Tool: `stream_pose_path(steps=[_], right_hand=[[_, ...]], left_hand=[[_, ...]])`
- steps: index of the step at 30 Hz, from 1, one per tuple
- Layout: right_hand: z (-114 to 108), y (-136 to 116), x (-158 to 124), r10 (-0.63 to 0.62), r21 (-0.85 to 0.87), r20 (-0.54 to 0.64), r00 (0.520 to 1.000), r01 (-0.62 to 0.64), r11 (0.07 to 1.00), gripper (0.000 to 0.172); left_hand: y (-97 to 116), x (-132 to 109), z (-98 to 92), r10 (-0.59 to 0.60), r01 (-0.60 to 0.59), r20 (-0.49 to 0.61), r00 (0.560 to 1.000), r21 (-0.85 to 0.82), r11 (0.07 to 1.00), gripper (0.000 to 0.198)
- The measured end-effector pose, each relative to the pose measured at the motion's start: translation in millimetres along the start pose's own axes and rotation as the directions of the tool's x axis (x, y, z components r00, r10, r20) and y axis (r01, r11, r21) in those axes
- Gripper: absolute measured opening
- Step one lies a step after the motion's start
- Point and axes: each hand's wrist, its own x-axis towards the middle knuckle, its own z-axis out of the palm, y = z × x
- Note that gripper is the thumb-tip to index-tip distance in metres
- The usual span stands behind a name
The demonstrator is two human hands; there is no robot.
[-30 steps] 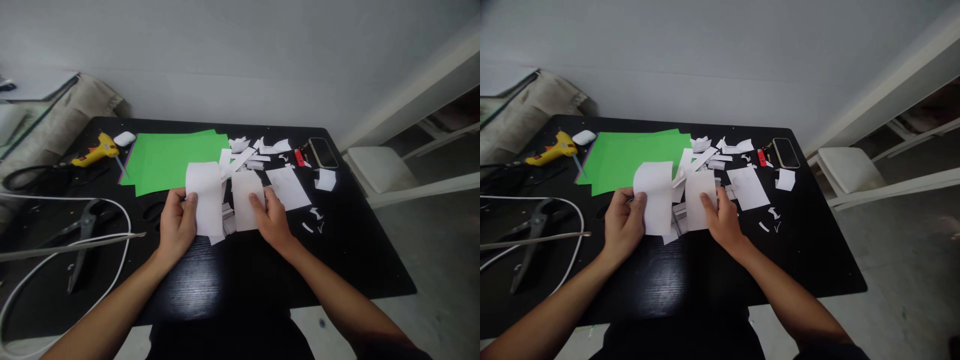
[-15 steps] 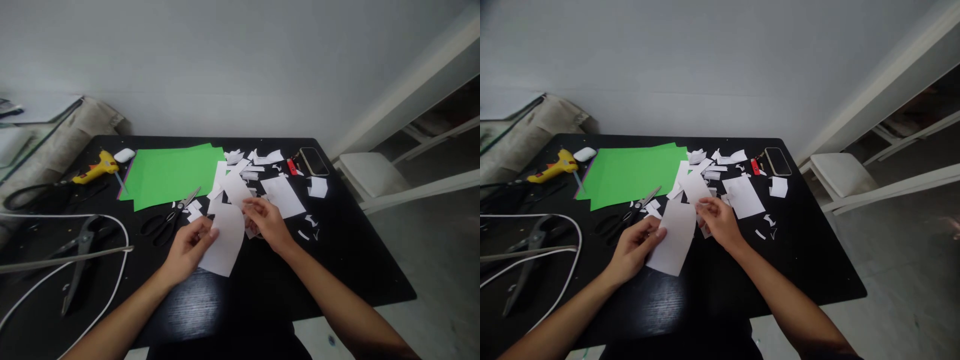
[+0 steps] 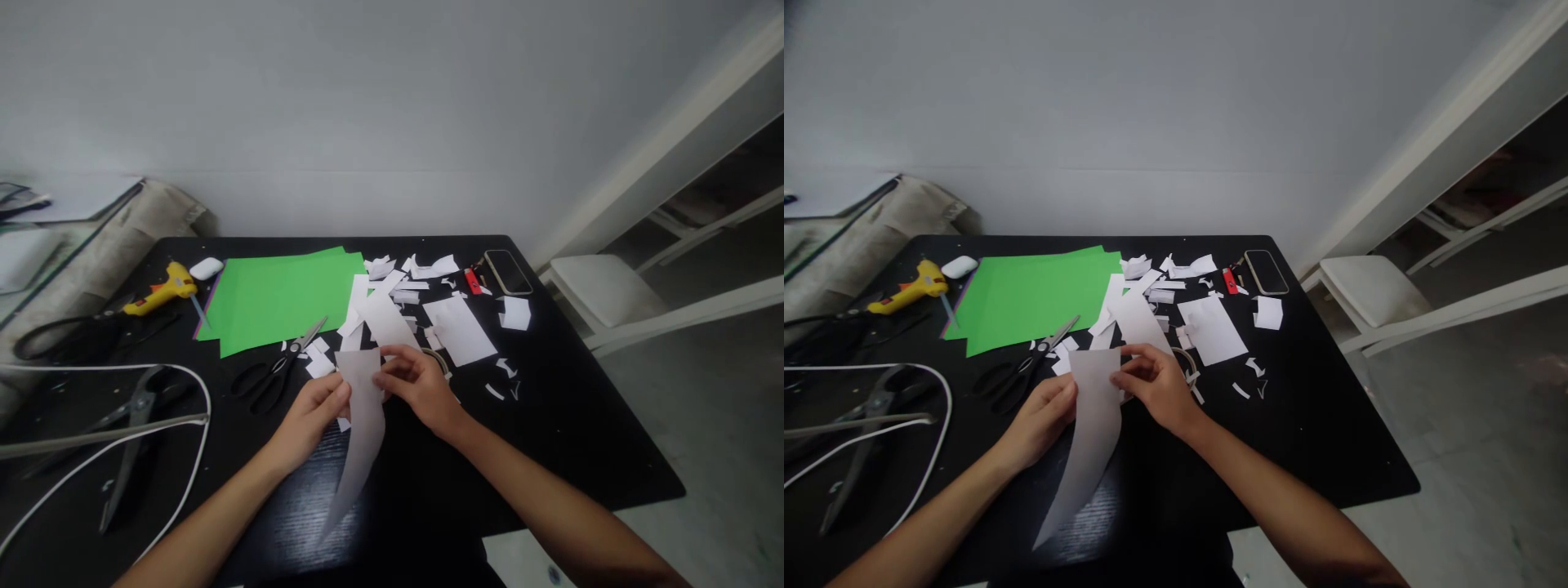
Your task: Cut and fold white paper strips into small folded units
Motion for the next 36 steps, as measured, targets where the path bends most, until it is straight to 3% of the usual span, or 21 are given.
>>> stream_pose_path(steps=[6, 12, 16, 29, 36], right_hand=[[3, 3, -3, -0.017, 0.000, -0.013, 1.000, 0.017, 1.000, 0.037], [5, 0, -5, -0.089, -0.067, -0.097, 0.991, 0.083, 0.994, 0.033], [8, -2, -7, -0.114, -0.073, -0.123, 0.986, 0.106, 0.992, 0.033], [8, -7, -11, -0.147, -0.072, -0.024, 0.989, 0.145, 0.987, 0.026], [4, -5, -10, -0.140, -0.051, -0.022, 0.990, 0.139, 0.989, 0.040]], left_hand=[[-4, -1, 5.2, 0.033, -0.034, -0.007, 0.999, -0.058, 0.998, 0.063], [3, -4, 10.3, -0.053, 0.055, 0.016, 0.998, -0.121, 0.991, 0.062], [2, -5, 9.4, -0.051, 0.057, 0.048, 0.998, -0.137, 0.989, 0.063], [15, 0, 15.5, -0.140, 0.137, -0.023, 0.990, -0.081, 0.987, 0.042], [18, -2, 18.9, -0.143, 0.143, -0.007, 0.990, -0.003, 0.990, 0.041]])
